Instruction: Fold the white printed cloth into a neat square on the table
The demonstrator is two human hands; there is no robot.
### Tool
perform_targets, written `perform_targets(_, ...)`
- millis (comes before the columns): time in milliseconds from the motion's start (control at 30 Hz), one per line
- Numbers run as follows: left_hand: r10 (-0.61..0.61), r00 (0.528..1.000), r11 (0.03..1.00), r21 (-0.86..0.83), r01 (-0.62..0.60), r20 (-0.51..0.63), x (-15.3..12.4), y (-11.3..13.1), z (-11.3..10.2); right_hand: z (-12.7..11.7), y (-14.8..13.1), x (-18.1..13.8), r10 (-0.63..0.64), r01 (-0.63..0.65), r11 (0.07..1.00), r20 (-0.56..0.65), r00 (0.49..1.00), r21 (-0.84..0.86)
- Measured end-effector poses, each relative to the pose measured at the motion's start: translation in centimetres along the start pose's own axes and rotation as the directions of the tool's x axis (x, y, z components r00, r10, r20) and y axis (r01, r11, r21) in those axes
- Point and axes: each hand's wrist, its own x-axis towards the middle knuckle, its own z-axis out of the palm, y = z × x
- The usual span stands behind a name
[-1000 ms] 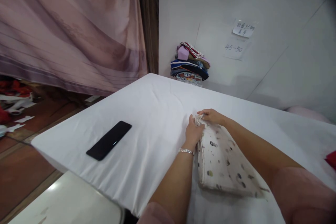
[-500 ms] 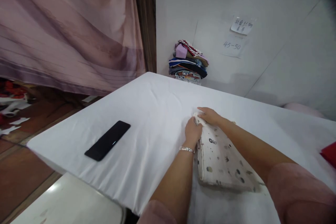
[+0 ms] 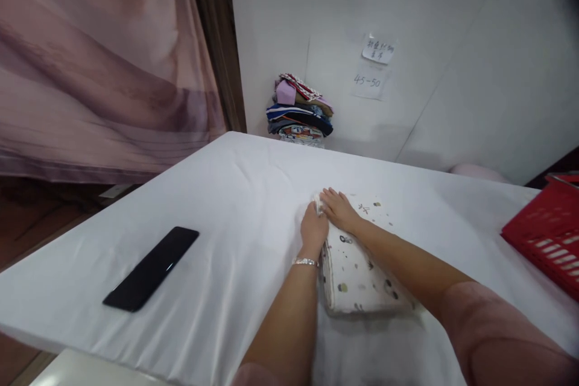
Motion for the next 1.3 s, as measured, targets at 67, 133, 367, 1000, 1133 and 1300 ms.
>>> perform_targets(67, -0.018, 1.0, 1.0, 0.009, 0.018, 0.005, 0.0, 0.0, 0.0, -0.3, 0.4, -0.9, 0.039, -0.039, 0.999, -0.049, 0.998, -0.003)
perform_targets(133, -0.019, 1.0, 1.0, 0.018, 0.019, 0.008, 0.0, 0.1, 0.0, -0.4, 1.0, -1.8, 0.081, -0.082, 0.997, -0.065, 0.995, -0.011)
perform_targets(367, -0.021, 1.0, 0.999, 0.039, 0.021, -0.001, 0.0, 0.2, 0.0, 0.2, 1.8, -2.0, 0.099, -0.098, 0.994, 0.02, 0.995, -0.049)
perform_targets(1000, 0.005, 1.0, 0.996, 0.088, -0.004, -0.01, -0.1, 0.1, 0.1, -1.3, 5.2, -4.3, 0.248, -0.252, 0.964, -0.058, 0.967, -0.084)
perform_targets(1133, 0.002, 1.0, 0.997, 0.074, -0.001, -0.011, -0.1, 0.1, 0.1, -1.3, 6.9, -5.3, 0.33, -0.336, 0.937, -0.07, 0.941, -0.097)
perform_targets(1300, -0.005, 1.0, 0.998, 0.064, 0.005, -0.001, -0.2, 0.2, 0.1, -1.3, 6.9, -5.2, 0.343, -0.348, 0.93, -0.064, 0.937, -0.115)
